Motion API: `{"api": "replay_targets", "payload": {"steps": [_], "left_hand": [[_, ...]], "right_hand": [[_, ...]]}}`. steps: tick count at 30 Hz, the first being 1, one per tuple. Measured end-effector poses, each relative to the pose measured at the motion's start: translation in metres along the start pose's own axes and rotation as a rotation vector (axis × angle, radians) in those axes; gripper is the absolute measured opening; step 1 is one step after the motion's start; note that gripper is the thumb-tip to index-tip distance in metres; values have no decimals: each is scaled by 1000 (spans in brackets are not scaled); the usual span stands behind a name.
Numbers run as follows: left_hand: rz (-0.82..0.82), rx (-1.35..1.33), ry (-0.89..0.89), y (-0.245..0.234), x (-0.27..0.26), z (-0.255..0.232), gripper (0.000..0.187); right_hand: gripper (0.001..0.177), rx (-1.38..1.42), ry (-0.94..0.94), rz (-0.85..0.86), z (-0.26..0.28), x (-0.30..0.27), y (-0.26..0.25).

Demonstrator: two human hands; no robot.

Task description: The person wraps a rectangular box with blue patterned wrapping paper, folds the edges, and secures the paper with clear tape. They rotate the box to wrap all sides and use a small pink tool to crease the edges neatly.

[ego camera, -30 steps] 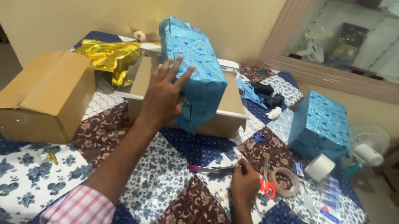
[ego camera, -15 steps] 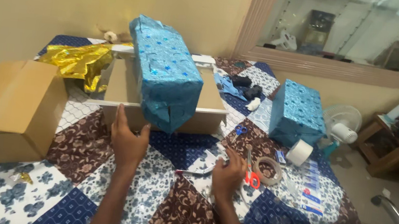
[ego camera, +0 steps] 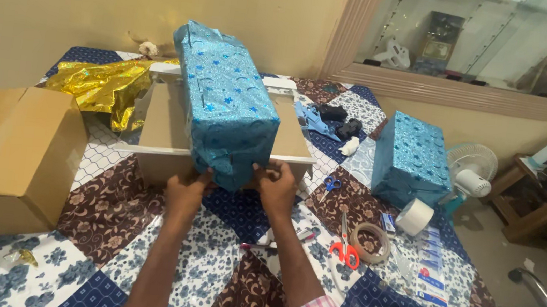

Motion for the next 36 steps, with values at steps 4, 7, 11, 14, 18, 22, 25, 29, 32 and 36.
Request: {"api": "replay_targets", "payload": {"steps": [4,7,11,14,18,22,25,29,32,36], "left_hand": [[118,-119,68,10,-5,1,41],[128,-222,89,11,-7,-2,40],[67,-208,110,9,-14,-8,41],[29,-163,113,11,-22,-15,42],[4,-196,141,15,-30,-25,45],[-104,-150,45,12,-29,-18,46],[-123,-187,60,12,-24,-15,47],[-152,-97,68,8,-16,-4,42],[-182,-54,116,3,-11,3,37],[-173,-154,131,-1,-16,13,23]], "right_hand": [[30,87,92,43,-8,3,3],[31,145,176,121,-12,7,9],[34,210,242,204,-15,-2,19],[34,220,244,214,-13,-5,22],[33,303,338,244,-18,-13,27],[32,275,334,221,-16,-17,27],[28,372,384,181,-19,-16,26],[24,399,413,167,-28,-10,24],[25,347,363,152,-34,-7,22],[20,302,391,162,-42,-12,18]]}}
Point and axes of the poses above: each hand's wrist, its own x-axis towards the middle knuckle, its own y-axis out of the palm, z = x × y, the point moved 9 cm from there along x, towards the middle knuckle, and after that the axes turned 2 degrees about y, right-handed, at the moved point
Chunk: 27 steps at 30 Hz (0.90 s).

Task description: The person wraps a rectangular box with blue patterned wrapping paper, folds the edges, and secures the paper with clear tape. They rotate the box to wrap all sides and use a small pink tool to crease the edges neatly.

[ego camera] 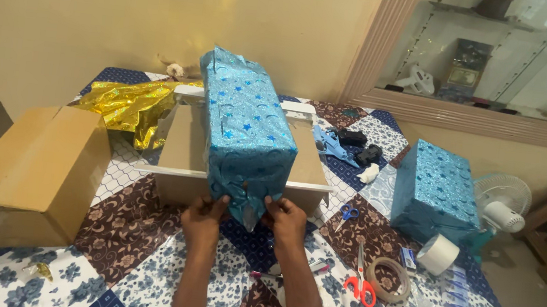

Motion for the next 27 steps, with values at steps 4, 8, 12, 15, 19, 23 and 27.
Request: {"api": "replay_targets", "payload": {"steps": [4,8,12,15,19,23,27], "left_hand": [[18,-124,-34,0,-7,3,14],[69,-93,77,3,-19,-14,15],[102,-149,-47,7,-30,-12,27],[137,-47,-175,12,-33,0,20],[144,-116,-147,20,-32,10,24],[131,-171,-152,18,-28,21,26],[127,-123,-186,14,-26,30,26]], "right_hand": [[19,-6,6,-5,-1,-9,-3],[23,-12,1,-13,2,-16,-3],[19,41,10,-67,9,-23,-3],[26,-51,-136,-238,30,-40,-7],[33,-394,-617,-460,90,-86,3],[22,-456,-689,-124,113,-94,39],[27,-550,-652,-80,113,-92,58]]}}
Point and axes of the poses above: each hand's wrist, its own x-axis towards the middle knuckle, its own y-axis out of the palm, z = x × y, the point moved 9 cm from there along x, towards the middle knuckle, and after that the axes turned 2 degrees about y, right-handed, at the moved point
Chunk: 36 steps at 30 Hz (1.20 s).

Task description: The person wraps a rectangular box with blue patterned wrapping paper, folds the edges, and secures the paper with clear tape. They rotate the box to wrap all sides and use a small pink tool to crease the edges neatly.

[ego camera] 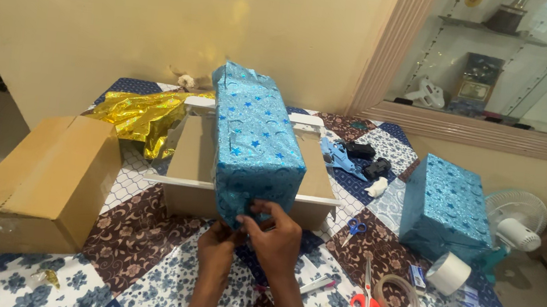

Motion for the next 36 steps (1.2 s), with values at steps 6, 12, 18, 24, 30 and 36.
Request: {"api": "replay_targets", "payload": {"steps": [6,12,18,24,30,36], "left_hand": [[39,24,47,-6,2,-2,19],[108,49,61,-2,-3,-14,23],[-40,82,6,-8,-12,-27,26],[-95,156,55,-1,-11,-43,27],[-127,220,41,1,-20,-55,31],[-109,155,1,7,-24,-64,24]], "right_hand": [[23,-166,-72,-152,1,-1,9],[20,-224,-128,-208,5,-4,16],[10,-249,-215,-207,12,-11,12],[10,-319,-240,-118,9,-8,12],[18,-348,-154,76,0,-3,13],[22,-340,-139,184,10,-2,14]]}}
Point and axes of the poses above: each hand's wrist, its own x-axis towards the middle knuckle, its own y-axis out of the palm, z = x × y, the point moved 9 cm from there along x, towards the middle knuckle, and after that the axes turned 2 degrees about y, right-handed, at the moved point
